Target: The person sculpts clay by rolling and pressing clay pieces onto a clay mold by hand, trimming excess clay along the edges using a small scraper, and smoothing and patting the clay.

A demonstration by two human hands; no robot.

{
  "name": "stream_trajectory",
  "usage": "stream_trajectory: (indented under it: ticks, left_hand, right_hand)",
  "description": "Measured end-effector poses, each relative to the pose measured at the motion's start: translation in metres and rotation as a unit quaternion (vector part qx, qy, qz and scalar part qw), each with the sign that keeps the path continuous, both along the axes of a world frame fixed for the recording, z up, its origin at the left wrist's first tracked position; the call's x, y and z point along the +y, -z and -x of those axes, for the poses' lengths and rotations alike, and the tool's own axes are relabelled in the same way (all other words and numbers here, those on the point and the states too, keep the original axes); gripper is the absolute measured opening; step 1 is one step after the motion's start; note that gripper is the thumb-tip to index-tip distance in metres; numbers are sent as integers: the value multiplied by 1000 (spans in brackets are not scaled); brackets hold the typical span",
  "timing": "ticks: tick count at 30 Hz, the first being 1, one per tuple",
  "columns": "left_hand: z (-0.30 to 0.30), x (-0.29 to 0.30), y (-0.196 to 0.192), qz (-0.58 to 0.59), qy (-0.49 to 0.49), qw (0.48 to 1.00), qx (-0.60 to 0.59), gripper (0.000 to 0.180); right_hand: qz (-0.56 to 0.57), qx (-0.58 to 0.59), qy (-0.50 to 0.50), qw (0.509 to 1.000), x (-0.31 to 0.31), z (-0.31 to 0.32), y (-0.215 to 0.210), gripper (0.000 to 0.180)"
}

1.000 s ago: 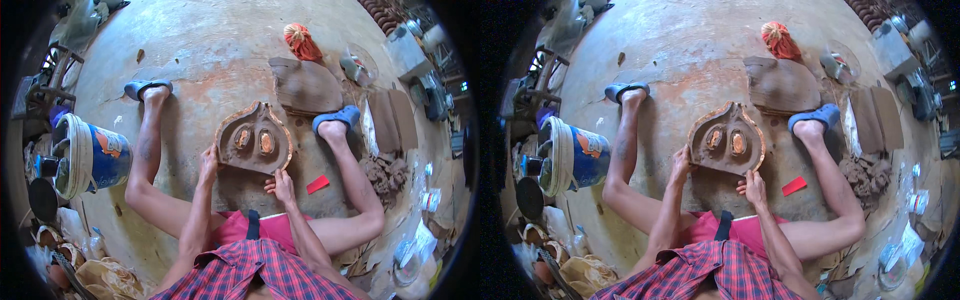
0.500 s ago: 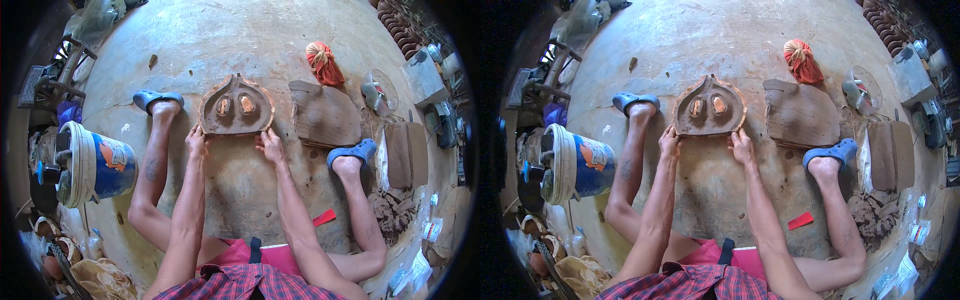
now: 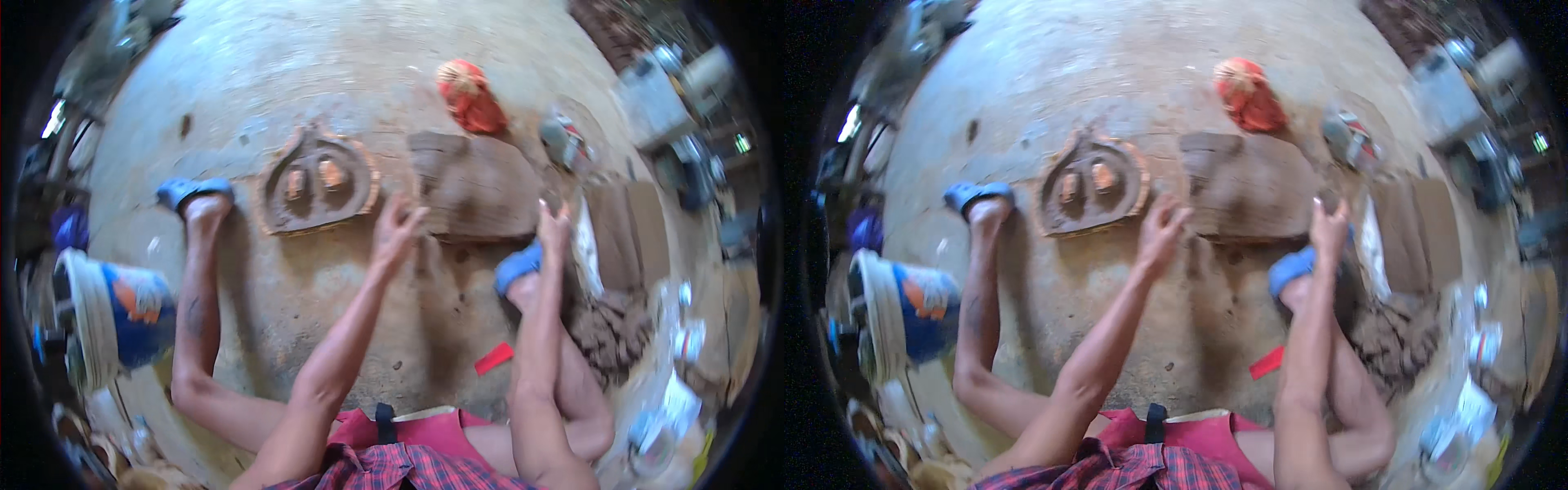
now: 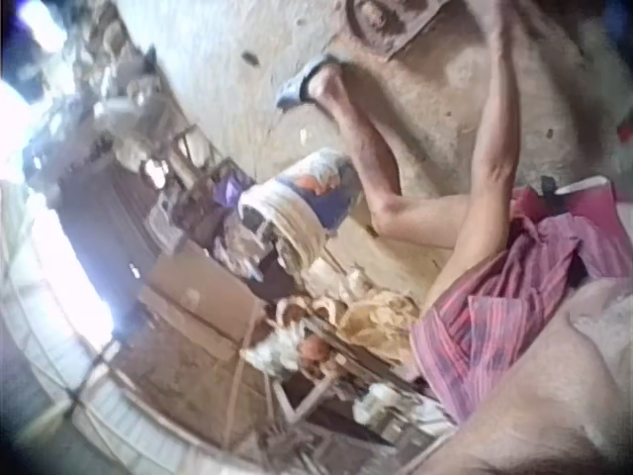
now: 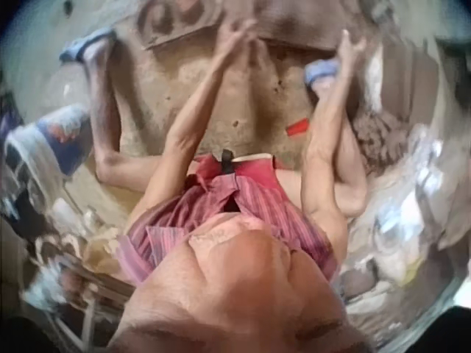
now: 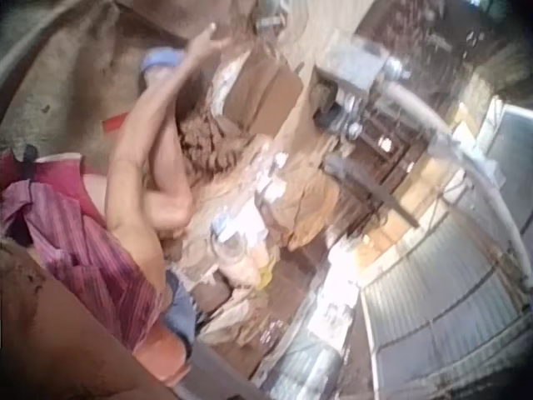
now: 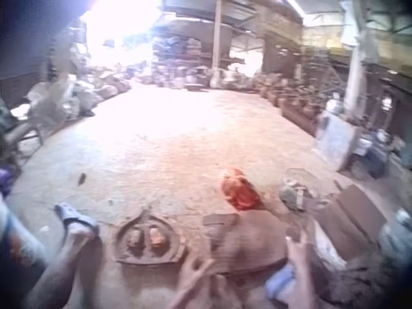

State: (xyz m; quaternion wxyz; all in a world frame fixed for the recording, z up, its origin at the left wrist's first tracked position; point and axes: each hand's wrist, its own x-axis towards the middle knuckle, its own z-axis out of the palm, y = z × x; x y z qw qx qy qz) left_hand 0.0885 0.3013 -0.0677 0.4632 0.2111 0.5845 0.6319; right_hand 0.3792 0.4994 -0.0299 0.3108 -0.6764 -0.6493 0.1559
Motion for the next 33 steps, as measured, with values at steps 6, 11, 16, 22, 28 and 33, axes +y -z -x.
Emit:
stream_trajectory:
  ticks: [6,11,16,22,28,33]
  left_hand:
    - [-2,43,25,-8,-19,1000,-22,106]
    - [-8,41,14,110,15,986,128,98]
    - [8,29,-14,168,72,973,144,92]
    - [17,-51,4,131,78,969,194,89]
    - [5,-163,5,127,103,965,206,87]
    - [-9,-271,7,163,77,970,164,89]
  right_hand:
    - [144,20,-50,988,0,51,11,78]
    - [163,133,-29,977,-2,28,23,58]
    - [147,129,-20,980,-27,14,38,56]
    - [148,59,68,985,-140,33,21,65]
    - [209,91,48,972,-249,0,30,80]
    - [260,97,-58,959,-327,-19,25,87]
